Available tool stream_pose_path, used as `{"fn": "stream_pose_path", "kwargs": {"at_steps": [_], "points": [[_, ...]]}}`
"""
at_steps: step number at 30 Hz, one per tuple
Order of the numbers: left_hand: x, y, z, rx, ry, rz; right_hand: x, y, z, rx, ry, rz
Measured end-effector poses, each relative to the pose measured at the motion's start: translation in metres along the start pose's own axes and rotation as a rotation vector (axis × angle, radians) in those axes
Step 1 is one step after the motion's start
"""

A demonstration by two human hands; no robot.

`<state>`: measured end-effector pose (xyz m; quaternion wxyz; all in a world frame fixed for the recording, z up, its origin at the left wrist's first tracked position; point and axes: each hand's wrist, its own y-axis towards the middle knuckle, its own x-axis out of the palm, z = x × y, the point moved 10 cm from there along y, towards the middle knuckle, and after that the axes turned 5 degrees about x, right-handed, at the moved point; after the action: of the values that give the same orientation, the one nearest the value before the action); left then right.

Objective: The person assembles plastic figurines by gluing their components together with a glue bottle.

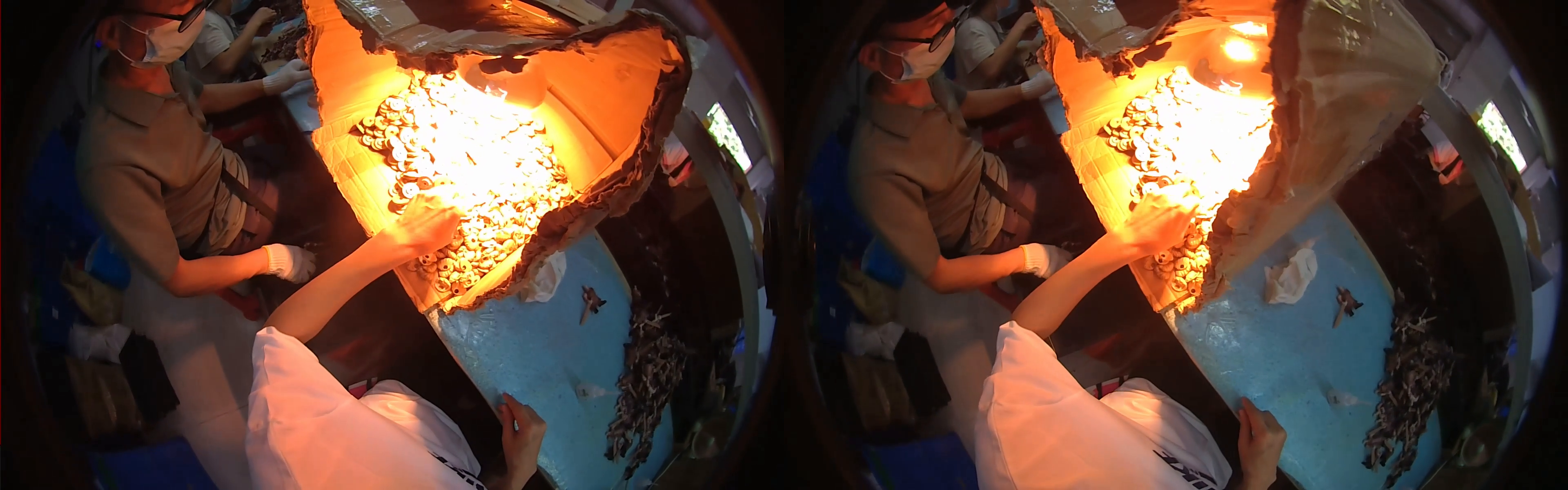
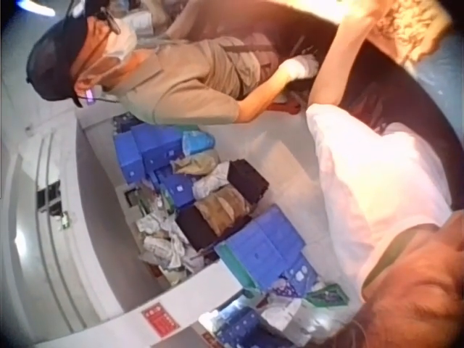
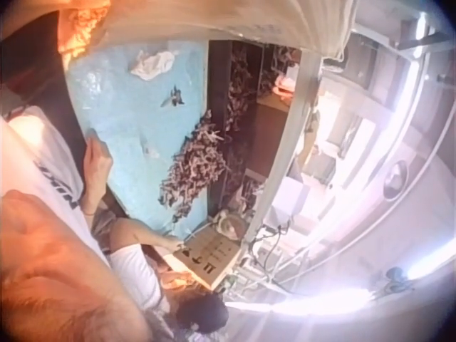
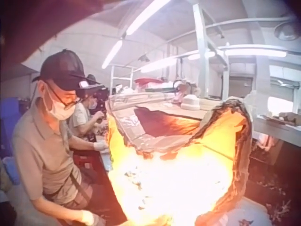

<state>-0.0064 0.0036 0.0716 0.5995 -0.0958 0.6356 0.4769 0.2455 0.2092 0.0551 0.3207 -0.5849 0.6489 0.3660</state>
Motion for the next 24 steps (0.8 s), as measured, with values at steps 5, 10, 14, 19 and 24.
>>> {"fn": "stream_pose_path", "kwargs": {"at_steps": [5, 10, 14, 19, 24], "points": [[-0.035, -0.051, 0.000, 0.127, 0.074, 0.463, 0.000, -0.002, -0.004, 0.019, -0.019, -0.020], [0.009, -0.054, -0.012, 0.089, 0.209, 0.444, 0.001, -0.002, -0.002, 0.006, -0.002, -0.004], [0.032, -0.035, -0.019, 0.025, -0.057, 0.056, 0.000, -0.004, 0.001, 0.011, 0.000, 0.010], [-0.040, -0.029, -0.025, -0.275, -0.517, 0.355, 0.001, -0.004, 0.001, 0.004, 0.032, 0.013], [-0.039, -0.088, -0.013, -0.624, -1.120, 0.152, -0.002, -0.003, -0.002, -0.029, 0.038, 0.054]]}}
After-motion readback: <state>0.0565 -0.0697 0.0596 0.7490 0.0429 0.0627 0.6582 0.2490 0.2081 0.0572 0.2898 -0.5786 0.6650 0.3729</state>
